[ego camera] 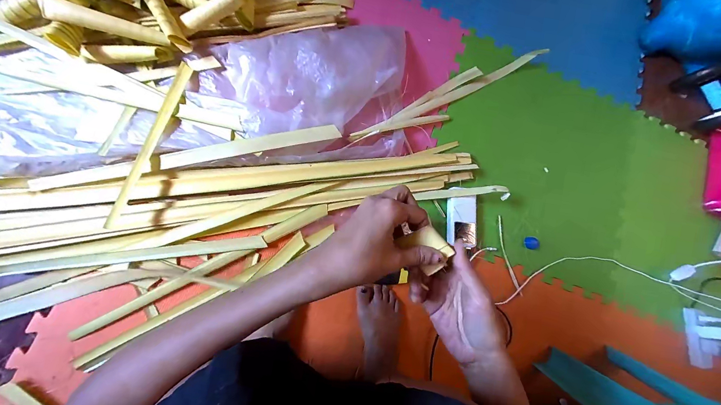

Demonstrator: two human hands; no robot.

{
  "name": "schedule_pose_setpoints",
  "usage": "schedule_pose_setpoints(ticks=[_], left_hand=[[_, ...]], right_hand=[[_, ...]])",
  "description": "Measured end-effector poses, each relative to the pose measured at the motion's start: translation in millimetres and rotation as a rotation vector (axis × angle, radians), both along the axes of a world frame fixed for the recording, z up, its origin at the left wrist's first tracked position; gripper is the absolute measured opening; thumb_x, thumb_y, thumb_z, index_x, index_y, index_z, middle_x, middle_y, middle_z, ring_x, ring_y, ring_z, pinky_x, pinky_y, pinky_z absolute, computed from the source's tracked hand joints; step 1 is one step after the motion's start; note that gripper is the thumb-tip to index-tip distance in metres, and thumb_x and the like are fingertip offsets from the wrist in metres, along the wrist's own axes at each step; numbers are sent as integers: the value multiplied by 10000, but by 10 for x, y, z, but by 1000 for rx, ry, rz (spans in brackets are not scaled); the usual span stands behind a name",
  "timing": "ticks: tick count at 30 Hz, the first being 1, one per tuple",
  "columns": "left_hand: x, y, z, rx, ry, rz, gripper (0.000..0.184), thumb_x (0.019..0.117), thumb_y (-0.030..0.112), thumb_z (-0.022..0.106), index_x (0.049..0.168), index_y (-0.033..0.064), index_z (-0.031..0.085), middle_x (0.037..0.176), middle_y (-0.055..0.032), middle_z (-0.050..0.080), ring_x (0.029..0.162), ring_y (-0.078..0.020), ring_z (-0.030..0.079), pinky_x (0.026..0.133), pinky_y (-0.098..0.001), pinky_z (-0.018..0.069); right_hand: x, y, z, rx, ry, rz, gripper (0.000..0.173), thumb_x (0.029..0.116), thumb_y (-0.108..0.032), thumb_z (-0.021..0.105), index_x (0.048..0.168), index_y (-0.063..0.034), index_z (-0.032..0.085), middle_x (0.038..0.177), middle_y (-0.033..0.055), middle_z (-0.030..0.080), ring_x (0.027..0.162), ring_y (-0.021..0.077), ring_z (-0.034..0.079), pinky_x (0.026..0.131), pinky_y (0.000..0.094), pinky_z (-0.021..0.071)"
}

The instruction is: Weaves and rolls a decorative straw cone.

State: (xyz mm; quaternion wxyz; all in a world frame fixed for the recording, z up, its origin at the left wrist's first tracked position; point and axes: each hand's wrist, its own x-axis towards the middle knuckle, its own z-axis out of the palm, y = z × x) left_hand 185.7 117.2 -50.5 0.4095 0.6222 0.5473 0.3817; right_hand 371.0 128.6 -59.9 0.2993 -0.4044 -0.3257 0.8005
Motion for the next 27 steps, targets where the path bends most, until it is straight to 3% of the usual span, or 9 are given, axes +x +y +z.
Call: schedule_pose_setpoints(ticks=[2,4,7,11,16,19,22,24,27], left_hand=[[-20,-4,11,-59,52,-66,225,942,198,756,1054,11,699,967,-113,607,679,-123,636,616,-261,582],[-85,2,-21,-139,43,-178,256,978,157,706,1187,13,669,1052,-133,590,676,-130,650,619,-273,602],[-200,20,-146,-94,-27,-306,232,926,142,741,1119,20,700,1078,-106,585,763,-103,623,659,-238,567],[-180,1,-175,-33,-30,-240,158,900,69,746,1046,10,732,1061,-99,622,796,-99,647,693,-231,581],[-101,4,-94,-14,29,-106,132,913,142,769,922,20,718,799,-60,673,645,-87,658,611,-242,585],[-126,34,-89,-42,-2,-169,155,896,150,789,907,17,710,806,-62,663,650,-83,654,609,-235,582],[-176,34,-151,-15,-35,-231,185,861,167,815,947,26,731,906,-55,666,714,-78,647,630,-220,573],[-170,2,-128,-5,-32,-190,155,858,162,818,910,39,739,809,-31,683,649,-57,629,580,-206,540],[-144,-18,-78,-38,-31,-90,203,856,221,830,819,56,717,702,-11,662,578,-52,615,534,-216,527]], right_hand=[[-16,15,-40,76,-47,-39,416,1119,-344,266,1146,-81,586,973,27,710,793,88,687,728,246,585],[-53,15,-46,67,-97,-88,310,1118,-205,261,1142,-83,545,925,36,687,697,72,660,643,211,573],[-68,15,-16,-48,-114,-94,279,1105,-81,251,1177,-71,521,818,10,640,587,18,586,549,144,515],[-53,9,-25,-211,-16,-25,294,1072,-17,248,1069,-66,538,728,-26,572,529,-25,495,488,97,423],[-40,3,-107,-45,-21,57,571,1110,-388,88,1128,-73,565,873,35,693,680,66,644,634,201,545],[-92,-38,-69,-63,-56,-37,395,1129,-234,220,1057,-66,570,772,10,666,569,17,583,528,145,494],[-16,13,-68,-373,183,-45,314,1113,-132,250,1010,-77,541,701,-40,556,480,-55,471,449,65,408],[16,11,-88,-408,236,18,344,1114,-187,251,1002,-75,557,721,-36,570,485,-53,489,456,65,425],[-10,-38,-98,-38,21,108,458,1112,-393,253,1078,-96,600,835,-4,699,651,29,639,624,174,550]])
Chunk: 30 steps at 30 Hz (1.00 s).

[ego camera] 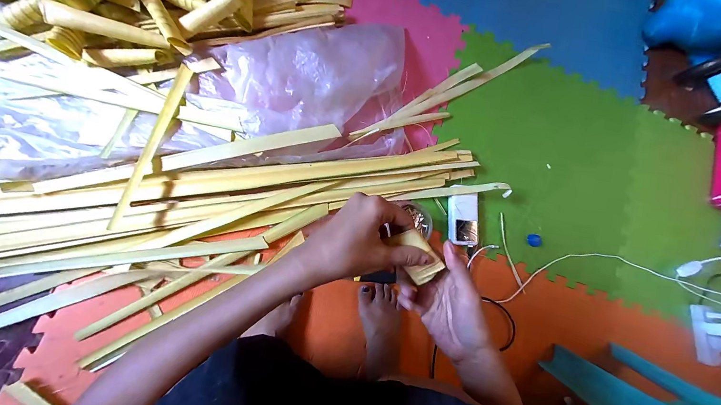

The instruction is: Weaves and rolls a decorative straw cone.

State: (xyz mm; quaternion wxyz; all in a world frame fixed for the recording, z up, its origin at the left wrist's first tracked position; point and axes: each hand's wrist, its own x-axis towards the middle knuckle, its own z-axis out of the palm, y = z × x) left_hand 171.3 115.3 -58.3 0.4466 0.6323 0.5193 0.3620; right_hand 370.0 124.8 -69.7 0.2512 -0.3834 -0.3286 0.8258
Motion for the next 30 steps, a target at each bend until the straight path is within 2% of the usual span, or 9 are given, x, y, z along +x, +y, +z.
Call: schedule_pose_setpoints(ticks=[3,7,11,13,17,22,26,28,30], left_hand=[[-53,-3,-24,-5,-33,-34,194,830,216,843,862,65,724,774,-6,661,595,-48,596,526,-207,515],[-111,-23,-1,-71,-117,-94,124,824,124,839,902,74,757,701,10,699,560,-26,614,520,-191,516],[-90,-38,49,-67,-176,-71,94,846,84,814,872,42,735,674,-12,689,573,-48,636,543,-202,542],[-95,-42,52,-66,-179,-79,118,837,101,821,901,53,734,691,-3,690,588,-45,636,546,-202,538],[-123,-44,44,-106,-222,-146,115,839,47,803,934,43,738,732,-10,711,629,-43,657,587,-194,554],[-152,-55,82,-137,-270,-104,104,853,6,781,939,10,721,722,-46,720,613,-79,683,587,-219,587],[-166,-63,111,-160,-271,-143,105,849,22,789,933,15,726,739,-37,730,635,-65,689,601,-203,584],[-162,-57,100,-150,-265,-123,85,853,1,782,919,7,729,750,-50,735,645,-78,695,614,-213,589],[-177,-59,90,-137,-263,-92,82,857,6,782,917,8,725,748,-54,735,641,-82,698,610,-217,594]], right_hand=[[-38,6,12,-17,3,-50,359,1113,-236,261,1067,-72,577,791,15,668,622,34,620,604,170,542],[49,78,1,-625,374,-35,340,1101,-199,313,962,-59,590,714,-33,569,484,-46,511,471,66,454],[10,-18,-31,198,-7,38,343,1110,-325,310,1080,-119,583,839,-38,678,675,6,617,643,167,529],[11,-5,-21,318,-72,8,313,1100,-298,351,1063,-105,594,830,-26,671,677,32,624,642,203,545],[85,71,83,-569,343,75,372,1090,-242,309,937,-72,603,648,-72,531,450,-71,473,440,56,418],[55,-15,-99,546,-90,-5,359,1090,-265,445,1295,-59,655,948,-25,704,732,21,634,667,202,561],[126,40,43,-336,321,75,309,1083,-254,410,983,-92,653,692,-71,602,458,-98,485,445,37,416],[116,-7,28,-48,159,58,317,1092,-239,378,1032,-129,669,739,-94,645,495,-104,486,470,46,406],[124,-41,-114,605,-80,-1,368,1089,-255,473,1337,-47,648,1033,-34,719,706,-33,598,632,147,519]])
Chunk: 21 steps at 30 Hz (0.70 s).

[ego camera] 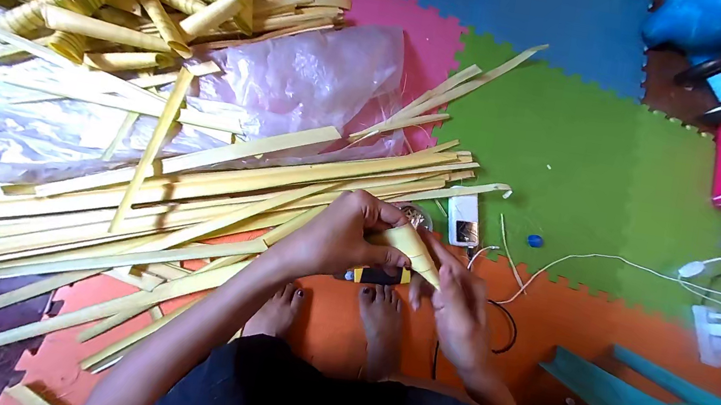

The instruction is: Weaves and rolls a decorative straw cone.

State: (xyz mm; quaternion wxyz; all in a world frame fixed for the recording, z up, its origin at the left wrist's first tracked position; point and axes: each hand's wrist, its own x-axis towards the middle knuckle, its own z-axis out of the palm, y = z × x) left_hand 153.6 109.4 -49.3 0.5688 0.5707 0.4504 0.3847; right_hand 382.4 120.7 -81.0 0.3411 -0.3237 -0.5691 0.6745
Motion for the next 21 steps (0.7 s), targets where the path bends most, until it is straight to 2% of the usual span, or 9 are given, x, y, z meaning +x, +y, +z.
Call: schedule_pose_setpoints(ticks=[2,5,7,9,10,13,14,18,21], left_hand=[[-7,-6,25,-10,-10,-8,104,850,16,789,930,9,723,740,-53,732,632,-83,699,601,-218,597],[-10,-3,32,-32,-26,-49,123,850,7,786,953,3,718,756,-53,739,645,-80,706,614,-212,600],[-13,5,10,-33,-10,-31,101,856,-3,777,941,1,722,758,-62,744,646,-91,710,615,-221,603],[-28,2,11,-47,-1,-10,107,862,-4,777,952,-2,720,756,-68,742,639,-98,712,607,-225,606],[-29,-2,21,-58,-7,-14,107,864,-1,776,952,-3,716,751,-69,740,635,-101,713,604,-225,608],[-32,6,57,-105,-15,-57,106,873,5,769,962,1,711,757,-66,744,647,-93,718,615,-213,604],[-26,6,57,-113,-10,-58,105,870,-3,769,957,-3,712,755,-70,744,645,-97,718,613,-215,604],[-44,5,58,-123,-7,-34,117,873,-10,766,975,-9,710,756,-80,741,642,-111,720,610,-222,609],[-35,8,83,-129,2,-52,112,881,20,769,976,-1,713,749,-73,741,635,-103,719,602,-214,605]], right_hand=[[20,6,-21,58,-26,-36,357,1076,-208,480,1303,-12,672,970,-17,725,661,-36,583,598,141,507],[50,30,119,-654,174,77,361,1108,-286,352,1035,-132,670,734,-74,659,437,-94,474,414,53,401],[36,-15,69,-268,28,7,306,1100,-193,387,1174,-117,674,887,-80,714,570,-91,525,513,78,431],[76,-5,-74,291,-129,-20,376,1057,-214,532,1372,-38,638,1190,21,686,904,-12,635,763,157,549],[89,-12,-83,296,-125,-22,381,1046,-192,538,1365,-10,639,1167,34,695,896,-7,637,761,158,548],[127,-30,66,-575,171,82,302,1095,-259,410,1184,-118,662,805,-65,686,489,-95,505,454,52,421],[137,-38,68,-625,191,88,301,1100,-268,395,1154,-128,656,787,-72,675,472,-95,491,438,53,410],[174,-53,-129,332,-126,-7,388,1070,-238,524,1379,-30,631,1202,36,664,911,-12,626,773,152,554],[189,-74,12,-405,65,43,326,1098,-226,374,1190,-128,672,860,-72,709,523,-92,511,466,69,417]])
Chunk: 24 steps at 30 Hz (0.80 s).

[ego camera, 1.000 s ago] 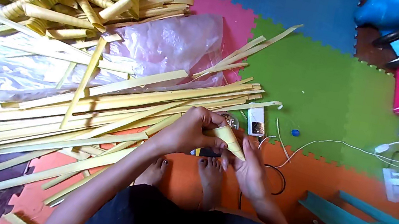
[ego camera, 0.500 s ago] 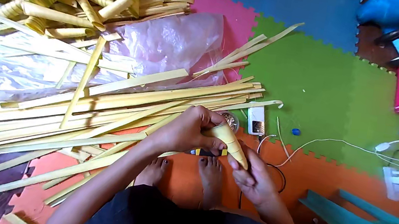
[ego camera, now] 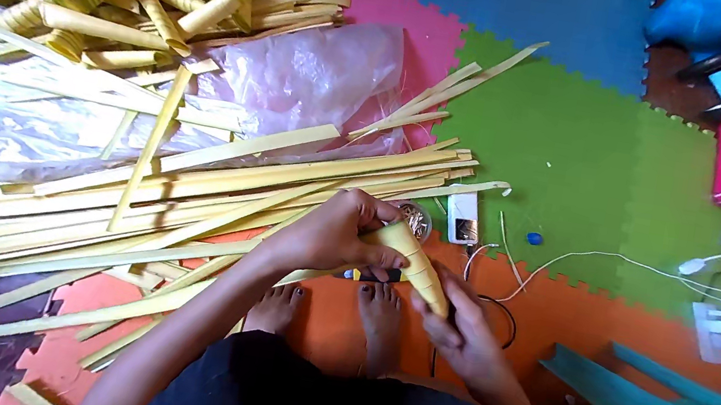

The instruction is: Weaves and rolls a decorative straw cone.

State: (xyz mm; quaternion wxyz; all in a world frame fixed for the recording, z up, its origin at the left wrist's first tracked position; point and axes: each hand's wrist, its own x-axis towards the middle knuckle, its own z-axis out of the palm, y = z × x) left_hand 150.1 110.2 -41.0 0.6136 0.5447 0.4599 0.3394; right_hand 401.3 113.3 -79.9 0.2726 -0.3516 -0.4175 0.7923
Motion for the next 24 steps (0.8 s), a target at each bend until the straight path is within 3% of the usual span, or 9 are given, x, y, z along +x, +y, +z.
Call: schedule_pose_setpoints(ticks=[2,5,6,10,14,18,21,22,24], left_hand=[[9,2,3,-15,7,1,99,879,8,766,962,-1,713,751,-76,741,635,-105,719,603,-217,605],[-7,-4,-1,-25,0,35,127,883,0,761,996,-9,704,760,-85,741,641,-120,724,612,-228,613],[-11,-7,0,-26,-6,38,141,881,-5,761,1009,-11,703,762,-88,742,641,-124,727,612,-231,616],[-19,8,-4,-43,-16,15,159,884,-9,755,1034,-4,701,763,-82,747,644,-117,729,603,-220,610],[-40,13,-16,-23,-43,33,147,882,-22,753,1016,-15,692,752,-100,736,619,-137,723,585,-237,615],[-56,44,-15,-53,-57,16,163,889,-14,750,1040,-14,689,761,-93,741,634,-140,732,610,-242,623],[-61,63,-27,-70,-68,43,166,887,-41,739,1041,-14,685,767,-92,741,637,-141,733,615,-250,626],[-69,60,-42,-70,-81,44,164,887,-49,736,1038,-16,681,768,-93,741,638,-141,733,614,-250,626],[-88,66,-74,-65,-96,25,152,894,-48,729,1036,-14,684,783,-89,747,655,-137,737,626,-249,630]], right_hand=[[3,-4,9,-74,48,9,333,1107,-239,358,1144,-136,672,828,-79,694,494,-92,489,446,65,399],[40,7,-163,736,-215,-30,396,1068,-249,517,1384,-37,624,1189,22,675,927,-20,624,796,151,541],[52,3,-170,723,-206,-34,392,1065,-239,524,1373,-21,632,1147,21,684,910,-20,628,786,150,546],[77,-24,19,-178,84,35,321,1112,-291,359,1123,-164,654,772,-108,650,466,-113,461,429,47,389],[108,0,-175,719,-204,-16,399,1071,-243,513,1398,-37,612,1198,28,668,918,-1,633,785,162,553],[84,-55,-6,106,-114,15,349,1119,-270,330,1223,-156,644,877,-82,721,528,-85,524,467,83,427],[133,6,-167,888,-332,-24,363,1050,-236,560,1368,-84,647,1215,39,653,945,-16,630,811,140,543],[133,15,-185,937,-345,-32,361,1041,-230,575,1359,-76,654,1221,70,651,996,17,639,859,165,550],[123,-10,-120,459,-188,-41,358,1014,-63,504,1333,-71,665,1084,-44,719,820,-58,635,721,118,534]])
